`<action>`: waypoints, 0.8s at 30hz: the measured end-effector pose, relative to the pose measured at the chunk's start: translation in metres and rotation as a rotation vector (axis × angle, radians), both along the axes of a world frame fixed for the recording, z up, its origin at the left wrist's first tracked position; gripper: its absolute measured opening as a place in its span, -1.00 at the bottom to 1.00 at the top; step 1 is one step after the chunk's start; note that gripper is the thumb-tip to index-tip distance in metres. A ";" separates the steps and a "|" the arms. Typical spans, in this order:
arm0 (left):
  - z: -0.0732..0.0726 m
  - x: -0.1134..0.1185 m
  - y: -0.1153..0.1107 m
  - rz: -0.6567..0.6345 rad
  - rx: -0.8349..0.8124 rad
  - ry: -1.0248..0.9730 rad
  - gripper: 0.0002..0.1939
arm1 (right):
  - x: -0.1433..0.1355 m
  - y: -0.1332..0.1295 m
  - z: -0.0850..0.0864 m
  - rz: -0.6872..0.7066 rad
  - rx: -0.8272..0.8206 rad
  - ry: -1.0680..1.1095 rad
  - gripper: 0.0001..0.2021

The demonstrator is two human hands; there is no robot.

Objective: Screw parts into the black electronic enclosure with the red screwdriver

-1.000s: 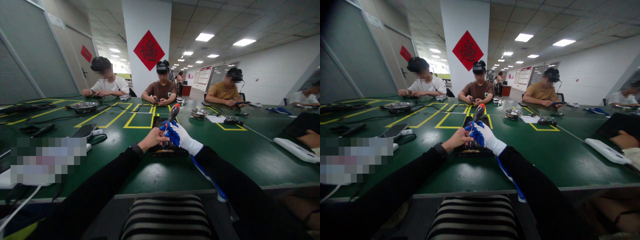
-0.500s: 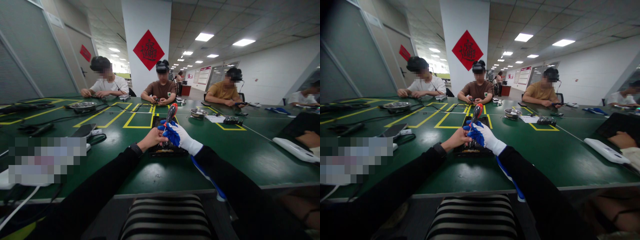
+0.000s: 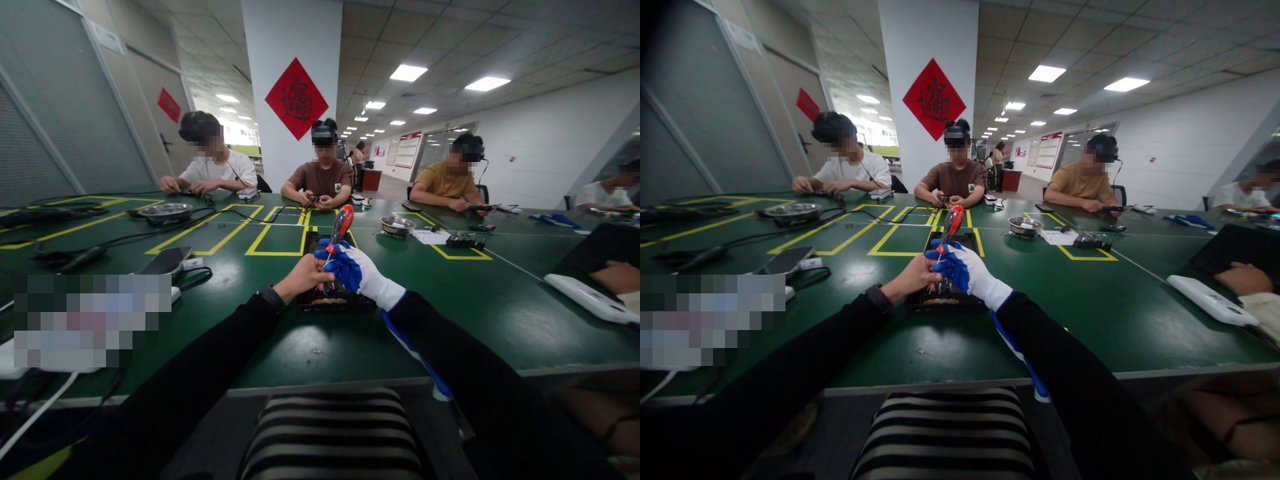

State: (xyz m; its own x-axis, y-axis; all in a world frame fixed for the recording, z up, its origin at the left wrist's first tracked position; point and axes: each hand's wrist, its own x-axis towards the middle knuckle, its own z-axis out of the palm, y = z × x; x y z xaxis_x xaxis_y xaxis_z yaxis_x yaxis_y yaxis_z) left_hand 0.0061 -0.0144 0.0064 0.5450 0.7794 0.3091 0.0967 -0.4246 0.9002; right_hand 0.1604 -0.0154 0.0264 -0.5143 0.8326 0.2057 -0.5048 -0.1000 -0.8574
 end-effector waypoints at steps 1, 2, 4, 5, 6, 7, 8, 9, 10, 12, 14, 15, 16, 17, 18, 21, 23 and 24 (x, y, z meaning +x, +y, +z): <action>-0.001 0.000 0.001 -0.005 -0.006 -0.007 -0.73 | 0.000 0.000 0.000 -0.010 0.013 -0.003 -0.78; -0.002 0.000 0.001 -0.012 -0.011 -0.014 -0.73 | 0.000 0.000 -0.001 -0.018 0.022 -0.005 -0.76; -0.003 0.001 0.002 -0.025 -0.012 -0.027 -0.74 | -0.001 -0.002 -0.001 -0.039 0.028 0.001 -0.73; -0.003 0.001 0.002 -0.029 -0.008 -0.024 -0.74 | -0.002 -0.003 -0.002 -0.057 0.030 0.004 -0.72; -0.003 0.001 0.002 -0.028 0.000 -0.013 -0.74 | -0.002 -0.005 -0.002 -0.078 0.038 0.002 -0.71; -0.003 0.001 0.002 -0.021 0.009 0.004 -0.74 | -0.003 -0.006 -0.002 -0.099 0.051 -0.006 -0.70; -0.002 0.000 0.002 -0.012 0.018 0.022 -0.73 | -0.004 -0.007 -0.003 -0.115 0.069 -0.018 -0.70; -0.002 0.000 0.001 -0.001 0.026 0.037 -0.73 | -0.004 -0.007 -0.003 -0.123 0.088 -0.030 -0.70; -0.001 0.000 0.001 0.009 0.032 0.049 -0.72 | -0.004 -0.007 -0.003 -0.127 0.101 -0.034 -0.71; -0.001 -0.001 0.001 0.030 0.044 0.060 -0.71 | -0.003 -0.004 -0.004 -0.106 0.089 -0.018 -0.72; -0.001 -0.002 0.001 0.042 0.061 0.067 -0.72 | -0.002 0.000 -0.004 -0.028 0.038 0.016 -0.73; -0.001 -0.002 0.002 0.046 0.067 0.071 -0.73 | -0.001 0.002 -0.005 0.011 0.015 0.036 -0.74; -0.002 -0.002 0.002 0.047 0.070 0.073 -0.73 | 0.000 0.004 -0.005 0.039 0.003 0.054 -0.75; -0.002 -0.002 0.003 0.046 0.069 0.072 -0.73 | 0.001 0.004 -0.004 0.051 0.000 0.064 -0.77; -0.003 -0.002 0.003 0.044 0.065 0.070 -0.73 | 0.001 0.004 -0.004 0.047 0.006 0.066 -0.78; -0.004 -0.002 0.004 0.035 0.057 0.060 -0.72 | 0.001 0.001 -0.003 0.010 0.035 0.035 -0.77; -0.004 -0.002 0.004 0.025 0.064 0.050 -0.73 | -0.001 -0.002 -0.002 -0.016 0.048 0.014 -0.74; -0.004 -0.002 0.004 0.022 0.070 0.052 -0.73 | -0.001 -0.003 -0.002 -0.034 0.055 0.006 -0.73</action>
